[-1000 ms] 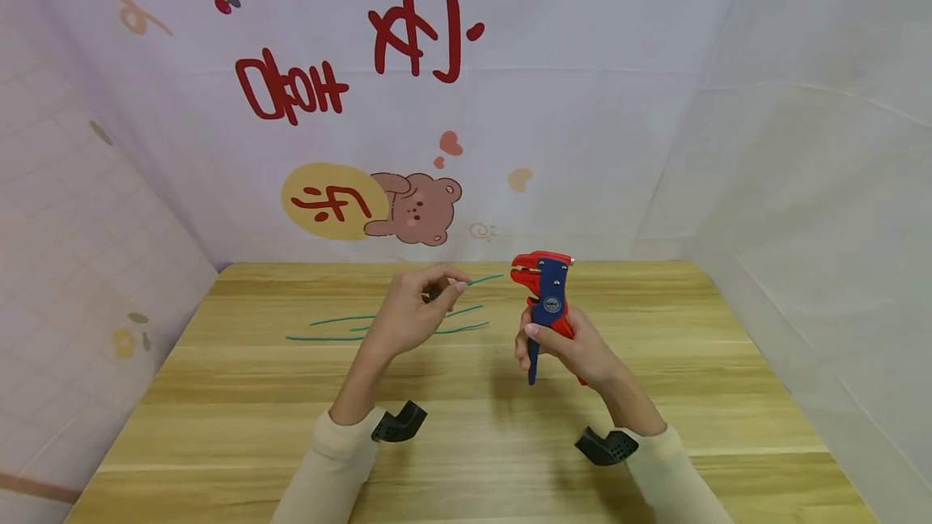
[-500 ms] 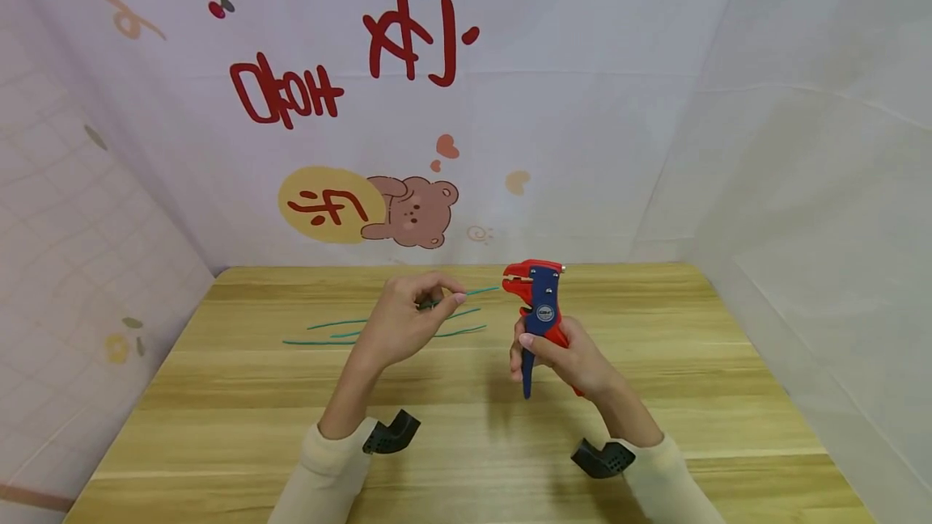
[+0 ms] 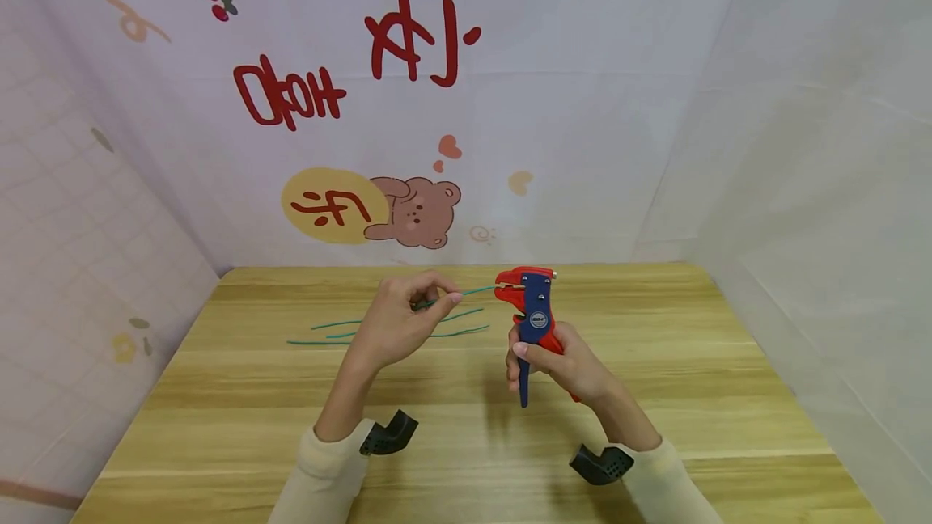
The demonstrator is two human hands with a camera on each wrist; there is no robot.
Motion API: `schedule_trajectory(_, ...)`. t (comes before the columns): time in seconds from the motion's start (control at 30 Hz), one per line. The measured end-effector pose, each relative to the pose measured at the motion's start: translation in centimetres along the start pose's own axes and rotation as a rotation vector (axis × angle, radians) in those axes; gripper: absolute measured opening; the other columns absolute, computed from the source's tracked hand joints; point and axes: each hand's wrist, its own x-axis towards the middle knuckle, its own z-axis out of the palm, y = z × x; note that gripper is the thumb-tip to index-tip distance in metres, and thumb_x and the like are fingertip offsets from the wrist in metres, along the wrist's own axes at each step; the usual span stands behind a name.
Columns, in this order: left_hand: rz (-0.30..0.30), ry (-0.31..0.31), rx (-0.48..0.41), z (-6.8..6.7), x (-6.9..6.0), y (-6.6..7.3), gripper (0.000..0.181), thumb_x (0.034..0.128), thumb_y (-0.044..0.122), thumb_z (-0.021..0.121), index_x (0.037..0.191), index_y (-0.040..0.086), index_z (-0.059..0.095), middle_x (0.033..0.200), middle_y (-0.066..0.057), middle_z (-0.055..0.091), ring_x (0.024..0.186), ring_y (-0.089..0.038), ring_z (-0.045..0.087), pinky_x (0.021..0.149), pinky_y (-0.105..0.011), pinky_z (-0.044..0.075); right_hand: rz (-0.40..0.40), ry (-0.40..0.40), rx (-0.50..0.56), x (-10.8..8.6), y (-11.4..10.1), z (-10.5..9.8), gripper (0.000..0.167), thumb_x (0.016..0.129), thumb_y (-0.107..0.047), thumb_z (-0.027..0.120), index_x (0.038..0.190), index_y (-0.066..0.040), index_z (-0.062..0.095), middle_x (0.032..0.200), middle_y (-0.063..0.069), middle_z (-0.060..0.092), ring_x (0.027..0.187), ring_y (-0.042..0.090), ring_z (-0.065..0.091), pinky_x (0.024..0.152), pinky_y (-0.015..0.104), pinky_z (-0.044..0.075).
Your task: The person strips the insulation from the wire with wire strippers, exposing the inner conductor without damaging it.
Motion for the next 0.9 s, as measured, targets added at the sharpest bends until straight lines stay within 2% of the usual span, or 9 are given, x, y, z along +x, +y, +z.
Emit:
schedule_trajectory(0.23,0.005,-0.007,-0.014,0.09,-0.12,0.06,0.006,0.0980,0.019,0.071,0.098,0.018,0.077,0.058,0.004,0.045,0.049,-0.008,0.037,0.050,-0.023,0.031,-0.035,-0.043,0.007,0.03,0.02,-0.03,0.011,0.106,0.001,0.044,0.107,0.009,0.050,0.082,0.012,0.067,0.073,0.019,0.073,0.071,0.043,0.062)
schedule_trajectory(0.43,0.009,-0.013,-0.014,0.24,-0.17,0.11,0.005,0.0975,0.018,0.071,0.097,0.018,0.077,0.057,0.004,0.045,0.049,-0.008,0.037,0.050,-0.024,0.031,-0.091,-0.111,0.046,0.00,0.04,-0.01,0.010,0.105,0.005,0.040,0.105,0.010,0.049,0.082,0.014,0.064,0.071,0.025,0.070,0.072,0.045,0.062)
schedule_trajectory(0.7,0.012,-0.021,-0.009,0.08,-0.28,0.20,0.006,0.0968,0.016,0.072,0.095,0.019,0.076,0.057,0.005,0.044,0.049,-0.008,0.037,0.051,-0.023,0.030,-0.109,-0.183,0.152,0.21,0.37,0.43,0.007,0.104,0.007,0.039,0.104,0.012,0.045,0.080,0.018,0.056,0.070,0.022,0.068,0.081,0.060,0.059)
schedule_trajectory(0.9,0.025,-0.021,-0.004,-0.05,-0.41,0.08,0.005,0.0967,0.018,0.073,0.094,0.020,0.077,0.057,0.005,0.045,0.049,-0.008,0.038,0.050,-0.023,0.030,-0.093,-0.211,0.177,0.20,0.44,0.62,0.007,0.103,0.008,0.038,0.104,0.012,0.044,0.081,0.018,0.055,0.070,0.023,0.065,0.071,0.048,0.062)
